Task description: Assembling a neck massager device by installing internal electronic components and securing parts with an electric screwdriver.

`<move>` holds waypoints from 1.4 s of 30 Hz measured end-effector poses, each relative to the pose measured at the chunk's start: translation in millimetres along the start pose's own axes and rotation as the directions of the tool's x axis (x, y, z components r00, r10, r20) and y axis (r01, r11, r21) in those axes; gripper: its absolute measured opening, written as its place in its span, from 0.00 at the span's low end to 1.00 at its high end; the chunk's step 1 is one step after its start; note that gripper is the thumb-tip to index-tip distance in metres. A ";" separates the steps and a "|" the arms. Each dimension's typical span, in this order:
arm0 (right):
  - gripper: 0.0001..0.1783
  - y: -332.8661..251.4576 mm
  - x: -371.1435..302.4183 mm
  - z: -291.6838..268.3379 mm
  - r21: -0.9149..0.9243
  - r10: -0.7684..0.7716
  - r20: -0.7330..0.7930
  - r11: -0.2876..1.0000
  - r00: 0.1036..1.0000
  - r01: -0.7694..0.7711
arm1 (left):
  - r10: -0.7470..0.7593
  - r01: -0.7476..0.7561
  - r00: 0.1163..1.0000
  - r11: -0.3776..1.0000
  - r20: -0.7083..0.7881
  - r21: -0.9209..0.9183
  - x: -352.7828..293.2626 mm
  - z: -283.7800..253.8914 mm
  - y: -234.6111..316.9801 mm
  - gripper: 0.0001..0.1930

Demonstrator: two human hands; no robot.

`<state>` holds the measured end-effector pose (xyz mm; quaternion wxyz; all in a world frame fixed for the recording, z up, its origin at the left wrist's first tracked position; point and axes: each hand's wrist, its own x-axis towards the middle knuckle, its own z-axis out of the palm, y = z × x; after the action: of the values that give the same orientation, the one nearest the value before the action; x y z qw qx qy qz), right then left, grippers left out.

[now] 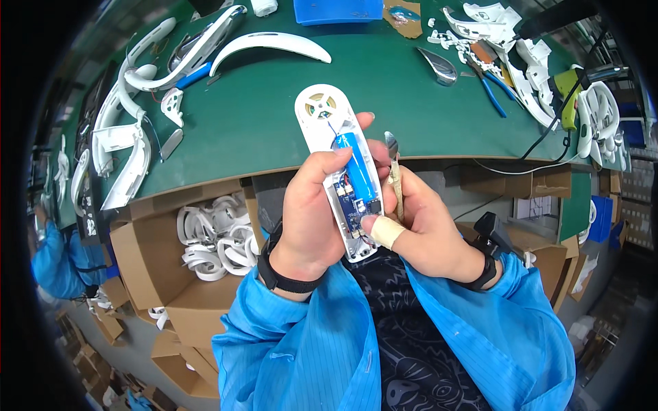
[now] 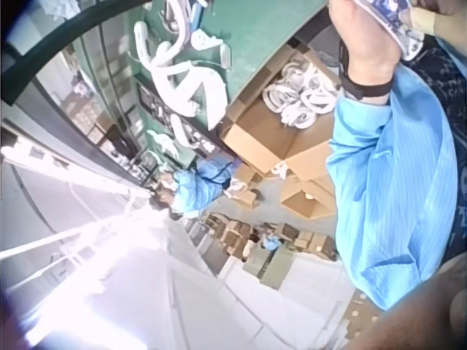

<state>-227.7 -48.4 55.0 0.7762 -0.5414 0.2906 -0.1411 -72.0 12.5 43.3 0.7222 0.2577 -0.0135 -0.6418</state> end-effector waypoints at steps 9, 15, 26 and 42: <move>0.14 -2.4 3.0 3.5 0.107 0.044 -0.021 0.993 0.999 -0.041 | 0.050 -0.050 0.999 0.999 -0.001 0.006 0.9 2.7 -3.0 0.29; 0.14 4.0 3.3 -1.4 0.097 0.028 0.022 0.995 0.999 -0.030 | 0.039 -0.039 0.999 0.999 -0.010 0.005 1.0 3.5 -2.4 0.30; 0.14 5.5 5.1 -2.3 0.081 0.036 0.015 0.996 0.999 -0.038 | 0.040 -0.040 0.999 0.999 0.005 -0.025 2.1 1.2 -3.4 0.28; 0.14 5.3 6.0 -1.0 0.064 0.031 0.007 0.997 0.999 -0.032 | 0.023 -0.023 1.000 0.999 0.005 -0.043 1.5 0.3 -3.2 0.28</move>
<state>-224.0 -50.3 48.1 0.7963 -0.5119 0.2919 -0.1365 -74.8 10.9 41.9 0.7347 0.2400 -0.0048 -0.6345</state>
